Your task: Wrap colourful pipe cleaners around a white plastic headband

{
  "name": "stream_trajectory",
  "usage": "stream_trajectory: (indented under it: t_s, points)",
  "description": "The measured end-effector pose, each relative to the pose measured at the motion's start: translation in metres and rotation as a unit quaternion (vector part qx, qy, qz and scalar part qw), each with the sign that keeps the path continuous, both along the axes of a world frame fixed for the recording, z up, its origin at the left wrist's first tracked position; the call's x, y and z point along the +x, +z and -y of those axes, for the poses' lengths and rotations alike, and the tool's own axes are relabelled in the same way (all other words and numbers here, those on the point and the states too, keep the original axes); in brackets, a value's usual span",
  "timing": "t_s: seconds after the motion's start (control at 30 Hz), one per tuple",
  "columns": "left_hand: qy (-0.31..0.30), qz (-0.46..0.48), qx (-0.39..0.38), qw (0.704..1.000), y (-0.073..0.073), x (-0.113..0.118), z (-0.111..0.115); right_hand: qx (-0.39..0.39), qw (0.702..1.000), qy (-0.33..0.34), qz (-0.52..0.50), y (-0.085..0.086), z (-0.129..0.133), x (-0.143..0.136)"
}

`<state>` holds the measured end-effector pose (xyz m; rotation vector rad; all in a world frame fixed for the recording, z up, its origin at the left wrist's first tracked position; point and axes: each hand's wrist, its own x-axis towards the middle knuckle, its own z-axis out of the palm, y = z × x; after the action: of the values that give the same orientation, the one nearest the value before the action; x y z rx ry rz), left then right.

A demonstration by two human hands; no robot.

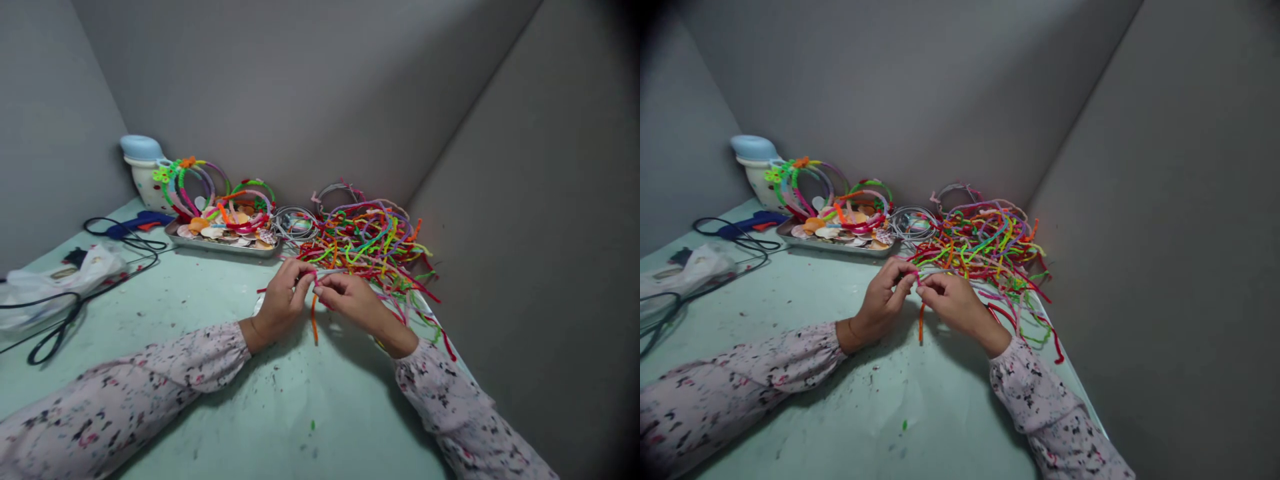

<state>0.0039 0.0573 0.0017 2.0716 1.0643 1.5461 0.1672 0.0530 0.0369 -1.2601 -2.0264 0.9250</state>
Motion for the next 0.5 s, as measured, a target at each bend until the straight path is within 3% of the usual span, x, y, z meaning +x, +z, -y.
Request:
stream_trajectory:
  t_s: [0.3, 0.5]
  points:
    - [0.014, -0.02, -0.004, 1.0, -0.002, 0.001, -0.001, -0.126, 0.991, 0.009, -0.047, 0.016, 0.007, 0.001]
    - [0.016, -0.022, -0.015, 1.0, -0.002, 0.0, -0.003, -0.122, 0.991, 0.034, -0.029, 0.023, 0.01, 0.004]
